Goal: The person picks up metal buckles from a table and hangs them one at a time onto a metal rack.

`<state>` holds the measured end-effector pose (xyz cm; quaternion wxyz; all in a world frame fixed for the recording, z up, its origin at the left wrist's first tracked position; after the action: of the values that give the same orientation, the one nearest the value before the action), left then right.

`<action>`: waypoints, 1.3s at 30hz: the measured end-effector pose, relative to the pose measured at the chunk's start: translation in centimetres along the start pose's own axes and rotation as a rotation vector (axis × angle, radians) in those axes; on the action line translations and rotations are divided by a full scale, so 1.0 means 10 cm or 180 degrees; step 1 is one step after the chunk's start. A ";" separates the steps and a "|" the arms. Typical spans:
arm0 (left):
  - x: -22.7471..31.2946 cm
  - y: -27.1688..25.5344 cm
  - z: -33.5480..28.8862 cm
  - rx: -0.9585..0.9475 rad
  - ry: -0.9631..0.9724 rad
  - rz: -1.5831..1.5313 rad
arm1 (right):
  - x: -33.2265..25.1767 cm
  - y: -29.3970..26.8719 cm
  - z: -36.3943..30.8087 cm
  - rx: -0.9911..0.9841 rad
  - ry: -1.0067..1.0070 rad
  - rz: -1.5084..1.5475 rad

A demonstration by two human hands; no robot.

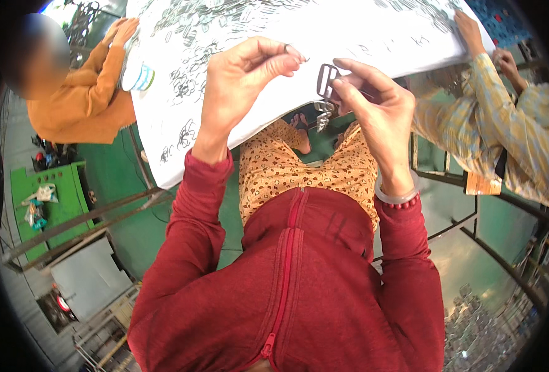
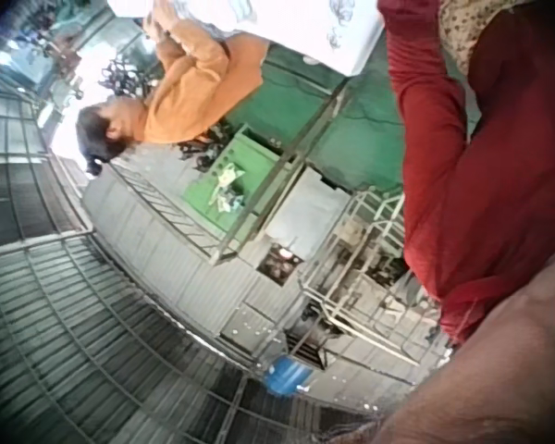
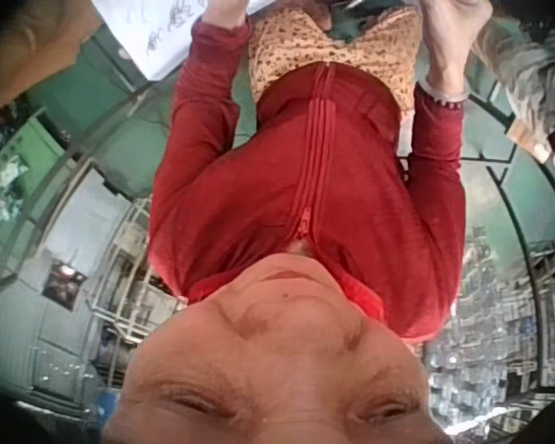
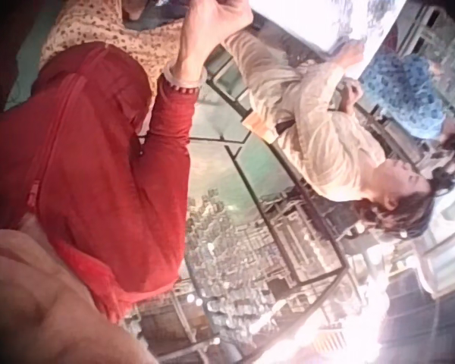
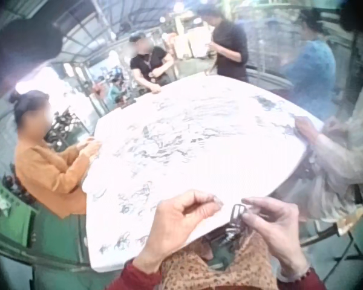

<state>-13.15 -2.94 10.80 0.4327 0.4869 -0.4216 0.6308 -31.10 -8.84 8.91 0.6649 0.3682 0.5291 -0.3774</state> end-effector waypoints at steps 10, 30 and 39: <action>0.08 0.33 0.11 0.0268 0.0742 0.0494 | -0.10 0.06 0.01 0.0076 -0.0366 -0.0154; 1.35 1.05 0.29 -0.0937 0.1425 -0.1515 | -2.02 -0.64 -0.65 0.1759 -0.3681 -0.0670; -0.33 1.63 0.38 -0.3477 -0.0419 -0.0156 | -3.17 -1.14 -1.57 0.2519 -0.3798 -0.1403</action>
<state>-27.25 -11.41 6.41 0.6097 0.2396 -0.7025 0.2781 -52.88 3.65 36.36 0.5658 0.1981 -0.0351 -0.7996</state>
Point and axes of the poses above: each hand's wrist, its own z-axis towards the middle knuckle, its own y-axis out of the palm, x = y × z, the point moved 2 cm from there along z, towards the middle knuckle, and after that the axes turned 3 degrees about -y, right-handed, at the moved point
